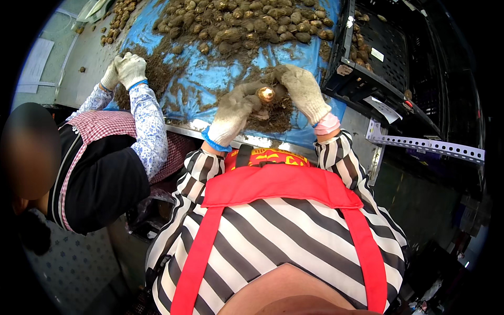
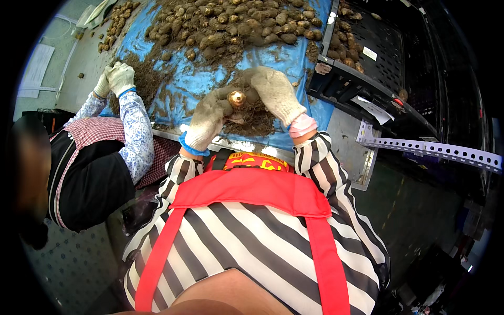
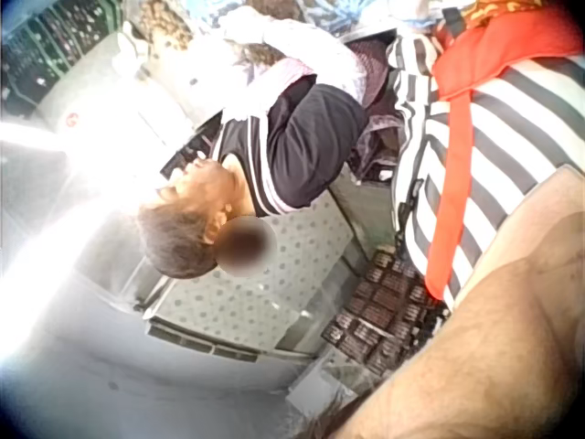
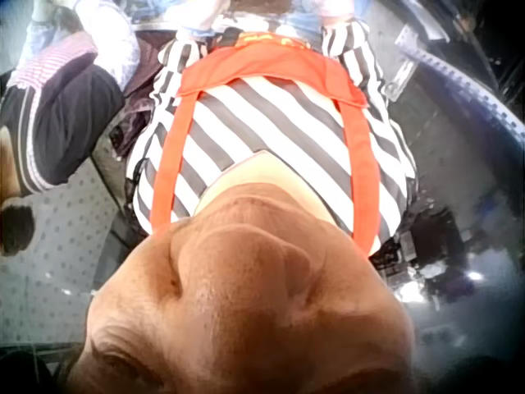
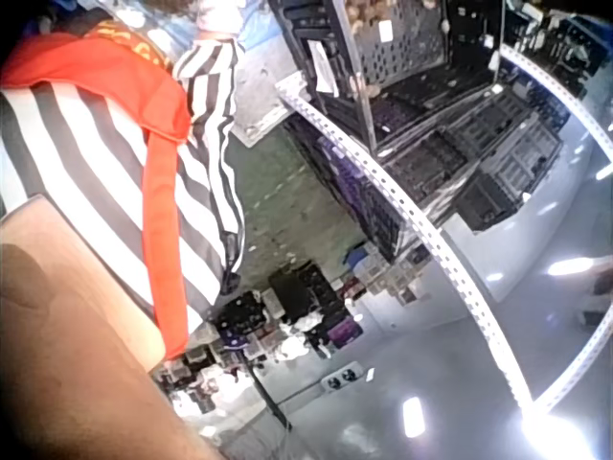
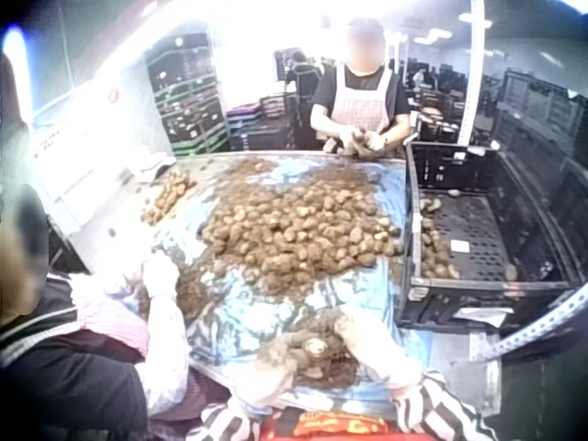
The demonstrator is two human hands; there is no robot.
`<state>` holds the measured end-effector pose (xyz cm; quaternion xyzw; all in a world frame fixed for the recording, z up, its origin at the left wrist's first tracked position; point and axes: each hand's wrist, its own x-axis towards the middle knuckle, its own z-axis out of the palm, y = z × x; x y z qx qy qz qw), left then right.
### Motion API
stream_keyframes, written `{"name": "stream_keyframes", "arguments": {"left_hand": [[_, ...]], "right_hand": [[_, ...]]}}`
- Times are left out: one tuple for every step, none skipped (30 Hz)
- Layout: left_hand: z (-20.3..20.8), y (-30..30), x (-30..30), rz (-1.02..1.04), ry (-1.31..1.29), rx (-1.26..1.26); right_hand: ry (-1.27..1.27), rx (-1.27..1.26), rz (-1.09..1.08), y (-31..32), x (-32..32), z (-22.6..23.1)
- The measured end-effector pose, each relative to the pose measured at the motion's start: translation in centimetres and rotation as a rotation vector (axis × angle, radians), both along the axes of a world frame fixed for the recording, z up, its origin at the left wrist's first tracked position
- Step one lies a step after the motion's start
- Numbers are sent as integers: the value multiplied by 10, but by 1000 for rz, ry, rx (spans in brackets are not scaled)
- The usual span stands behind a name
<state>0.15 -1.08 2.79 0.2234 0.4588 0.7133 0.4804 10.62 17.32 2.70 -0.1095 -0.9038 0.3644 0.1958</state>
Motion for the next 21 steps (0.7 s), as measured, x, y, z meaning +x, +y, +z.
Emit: {"name": "stream_keyframes", "arguments": {"left_hand": [[-1, 0, -2, 0, 23, -42], [-2, 0, -5, -2, 46, -84], [-5, -1, -9, 4, 69, -128], [-10, 0, -13, -9, 108, -159], [-18, 2, -17, -21, 148, -189], [-21, 2, -19, -30, 192, -220], [-22, 3, -18, -39, 185, -220], [-21, 3, -17, -46, 177, -220], [-20, 3, -16, -53, 170, -221], [-17, 2, -14, -38, 130, -196], [-13, 1, -12, -21, 89, -170], [-9, 1, -10, -9, 51, -139], [-11, 1, -10, -11, 7, -65], [-17, 0, -10, -12, -37, 9], [-23, -1, -12, -10, -80, 81], [-25, -3, -16, -66, -41, 101], [-26, -2, -17, -72, -33, 96], [-23, -2, -17, -68, -28, 84], [-28, -1, -16, -57, -28, 105], [-33, -1, -15, -45, -29, 126], [-33, 0, -15, -31, -31, 128]], "right_hand": [[-34, 194, 70, 6, 3, 0], [-45, 387, 139, 10, 5, 3], [-94, 101, 115, 4, 3, 17], [-144, -180, 77, -6, 3, 28], [-190, -460, 37, -12, 3, 33], [-201, -404, 79, -8, 1, 29], [-267, -375, 67, -5, 0, 29], [-332, -347, 56, -4, -1, 33], [-397, -319, 46, -4, -4, 37], [-358, -307, 36, -6, -6, 36], [-319, -294, 27, -8, -8, 33], [-278, -277, 12, -10, -9, 32], [-244, -292, -21, -12, -10, 26], [-211, -307, -54, -15, -11, 16], [-178, -324, -81, -17, -12, 12], [-225, -249, -117, -20, -9, 16], [-193, -329, -112, -17, -7, 17], [-165, -416, -97, -16, -6, 14], [-137, -502, -83, -16, -4, 16], [-197, -439, -70, -11, -2, 23], [-161, -442, -14, -7, 3, 24]]}}
